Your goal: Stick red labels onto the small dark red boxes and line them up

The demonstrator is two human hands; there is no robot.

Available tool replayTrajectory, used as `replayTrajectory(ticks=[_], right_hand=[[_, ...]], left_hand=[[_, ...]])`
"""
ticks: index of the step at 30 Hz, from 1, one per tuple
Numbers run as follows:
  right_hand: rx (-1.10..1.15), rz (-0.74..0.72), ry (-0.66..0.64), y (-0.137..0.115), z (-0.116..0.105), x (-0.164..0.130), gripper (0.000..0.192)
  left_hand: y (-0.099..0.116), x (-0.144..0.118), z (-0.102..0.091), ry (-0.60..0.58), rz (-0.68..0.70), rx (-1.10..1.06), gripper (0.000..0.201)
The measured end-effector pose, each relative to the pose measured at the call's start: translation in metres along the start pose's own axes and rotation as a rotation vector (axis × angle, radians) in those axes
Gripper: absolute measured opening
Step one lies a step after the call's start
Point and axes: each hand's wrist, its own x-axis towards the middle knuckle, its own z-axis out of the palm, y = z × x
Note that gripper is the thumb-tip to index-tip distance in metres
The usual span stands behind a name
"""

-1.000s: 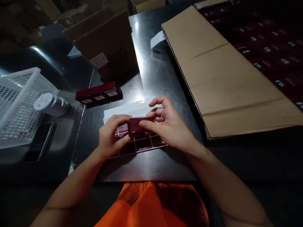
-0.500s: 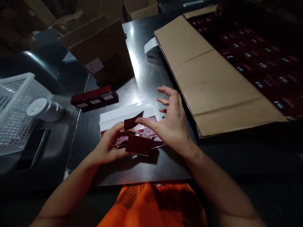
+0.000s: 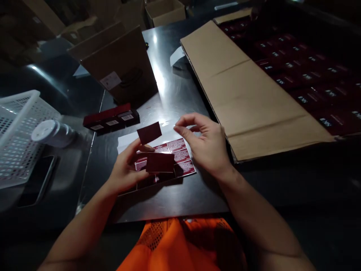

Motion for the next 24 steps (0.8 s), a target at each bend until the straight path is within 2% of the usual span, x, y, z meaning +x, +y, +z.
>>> replayTrajectory(ticks=[2,4,6,8,10,12,15,18,21,24], right_hand=[[-0.052,-0.119,0.104,0.001,-0.002,0.001,0.008],[-0.024,-0.1,0.072,0.002,-0.002,0.001,0.02],[0.034,0.038,-0.047,0.004,0.002,0.001,0.038],[0.106,0.212,-0.168,0.005,0.007,-0.001,0.046],[0.178,0.336,-0.23,0.005,0.011,-0.002,0.04],[0.209,0.376,-0.25,0.004,0.012,-0.002,0.033],[0.118,0.272,-0.232,0.001,0.011,-0.002,0.027],[-0.084,0.059,-0.172,-0.002,0.008,-0.005,0.017],[-0.275,-0.16,-0.036,-0.005,0.006,-0.009,0.008],[-0.275,-0.259,0.128,-0.008,0.003,-0.01,0.002]], left_hand=[[-0.003,0.002,-0.001,0.096,0.022,0.066,0.08],[-0.005,0.004,-0.001,0.135,0.053,0.091,0.076],[-0.005,0.004,-0.002,0.108,0.071,0.067,0.073],[-0.003,0.003,-0.001,0.048,0.076,0.016,0.07],[-0.001,0.002,-0.001,-0.01,0.08,-0.023,0.068],[0.001,0.002,0.0,-0.033,0.087,-0.024,0.066],[0.001,0.004,-0.001,-0.004,0.134,0.055,0.062],[0.0,0.006,-0.001,0.039,0.182,0.181,0.063],[0.0,0.006,0.0,0.075,0.132,0.261,0.077],[0.0,0.006,0.001,0.162,0.061,0.279,0.077]])
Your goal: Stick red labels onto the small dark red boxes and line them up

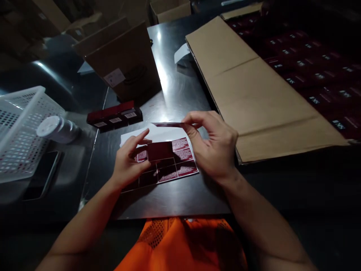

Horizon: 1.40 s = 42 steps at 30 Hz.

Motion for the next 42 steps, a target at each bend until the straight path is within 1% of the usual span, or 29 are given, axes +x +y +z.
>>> replayTrajectory(ticks=[1,2,3,5,8,10,11,13,18,22,30,35,42], right_hand=[[0.044,0.018,0.036,-0.001,-0.001,0.001,0.002],[0.102,0.058,0.05,-0.001,-0.001,0.002,0.006],[0.167,0.112,0.047,-0.002,-0.001,0.002,0.01],[0.301,0.24,-0.002,-0.001,0.0,0.004,0.016],[0.492,0.481,-0.183,0.003,0.003,0.005,0.021],[0.573,0.621,-0.322,0.007,0.005,0.004,0.023],[0.592,0.675,-0.375,0.008,0.006,0.003,0.023],[0.601,0.742,-0.431,0.009,0.008,0.002,0.025],[0.539,0.763,-0.437,0.007,0.01,-0.004,0.028],[0.502,0.788,-0.439,0.002,0.012,-0.005,0.031],[0.453,0.761,-0.44,0.0,0.013,-0.004,0.028],[0.471,0.78,-0.448,0.001,0.014,-0.005,0.028],[0.459,0.802,-0.443,-0.001,0.014,-0.005,0.03]], left_hand=[[0.0,0.0,0.0,0.034,-0.015,0.0,0.071],[0.0,0.001,-0.001,0.064,-0.023,-0.002,0.063],[0.0,0.001,-0.002,0.087,-0.027,-0.008,0.055],[0.001,0.003,-0.003,0.118,-0.021,-0.016,0.044],[0.002,0.003,-0.003,0.15,0.017,-0.021,0.038],[0.003,0.003,-0.003,0.165,0.05,-0.046,0.038],[0.003,0.003,-0.002,0.169,0.066,-0.057,0.038],[0.003,0.002,-0.002,0.167,0.092,-0.055,0.039],[0.004,0.002,-0.003,0.139,0.122,-0.014,0.04],[0.004,0.002,-0.003,0.14,0.139,-0.001,0.038],[0.005,0.003,-0.004,0.154,0.151,0.042,0.036],[0.006,0.003,-0.003,0.146,0.153,0.017,0.039],[0.005,0.002,-0.003,0.154,0.152,0.029,0.038]])
